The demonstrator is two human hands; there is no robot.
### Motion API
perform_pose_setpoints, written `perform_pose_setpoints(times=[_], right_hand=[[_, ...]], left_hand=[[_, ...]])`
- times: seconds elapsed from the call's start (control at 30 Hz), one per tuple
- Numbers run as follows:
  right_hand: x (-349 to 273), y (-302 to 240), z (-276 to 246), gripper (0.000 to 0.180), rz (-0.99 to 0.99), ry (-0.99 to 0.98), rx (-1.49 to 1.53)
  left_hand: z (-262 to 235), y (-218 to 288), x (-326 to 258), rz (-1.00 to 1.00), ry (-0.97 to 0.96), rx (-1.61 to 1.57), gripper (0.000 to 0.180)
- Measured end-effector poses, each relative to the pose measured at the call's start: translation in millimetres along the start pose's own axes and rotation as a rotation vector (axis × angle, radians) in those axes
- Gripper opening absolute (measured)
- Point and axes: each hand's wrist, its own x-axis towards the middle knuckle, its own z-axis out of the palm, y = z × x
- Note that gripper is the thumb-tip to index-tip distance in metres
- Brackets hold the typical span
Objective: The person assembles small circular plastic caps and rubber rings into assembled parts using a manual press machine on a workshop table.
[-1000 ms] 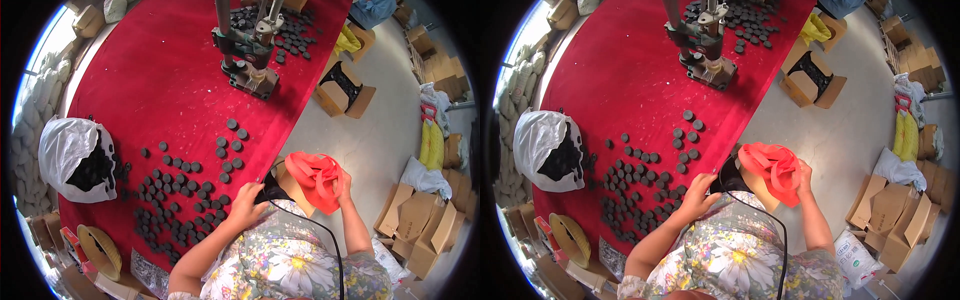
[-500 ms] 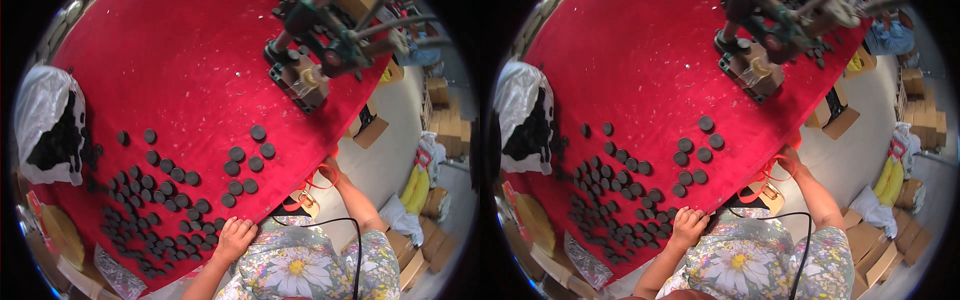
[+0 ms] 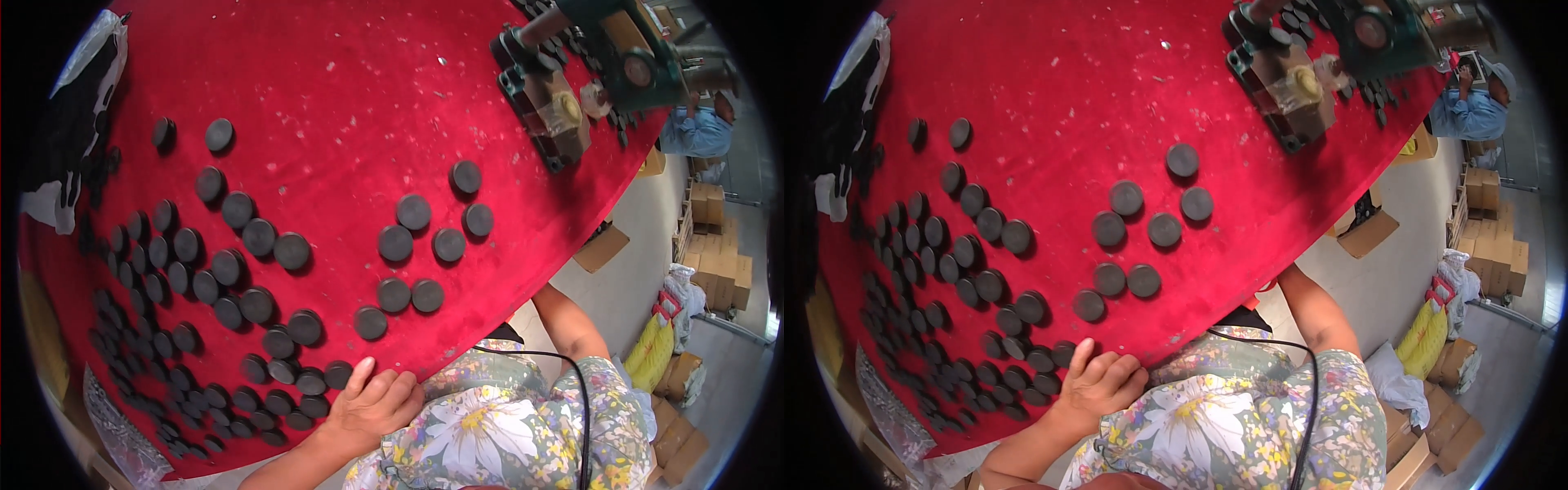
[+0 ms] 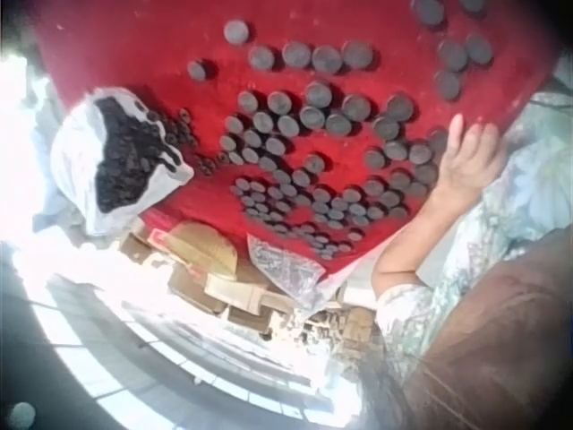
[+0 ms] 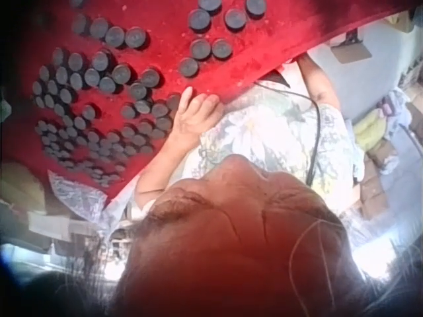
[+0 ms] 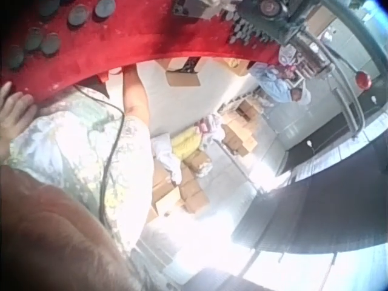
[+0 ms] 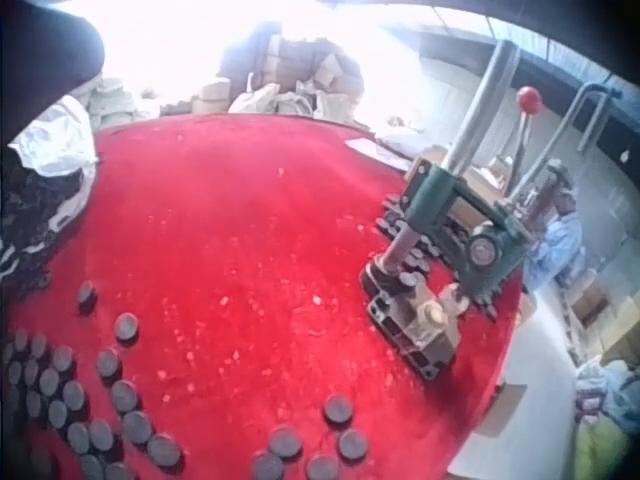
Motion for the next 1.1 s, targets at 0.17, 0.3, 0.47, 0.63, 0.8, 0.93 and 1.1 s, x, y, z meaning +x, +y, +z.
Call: perform_pose_setpoints(times=[0.17, 0.3, 0.47, 0.63, 0.8, 0.93, 1.1], right_hand=[[-22, 38, 23, 0.02, -0.186, 0.056, -0.088], [-53, 52, 25, 0.02, -0.285, 0.102, -0.115], [-77, 75, 6, 0.024, 0.037, -0.139, 0.183], [-59, 65, 2, 0.015, 0.111, -0.246, 0.06], [-47, 92, 55, 0.017, 0.163, -0.323, 0.364], [-78, 175, 145, 0.018, 0.864, -0.202, 1.57], [-63, 232, 194, 0.015, 0.811, -0.121, 1.494]], left_hand=[[3, 9, 3, -0.069, 0.003, 0.026, 0.017], [5, 18, 2, -0.111, 0.038, 0.148, 0.014], [9, 26, 13, -0.127, 0.121, 0.207, 0.015], [12, 30, 10, -0.141, 0.142, 0.287, 0.015], [11, 36, 8, -0.137, 0.147, 0.356, 0.019], [16, 34, 12, -0.125, 0.113, 0.367, 0.021], [16, 30, 5, -0.138, 0.09, 0.356, 0.033]])
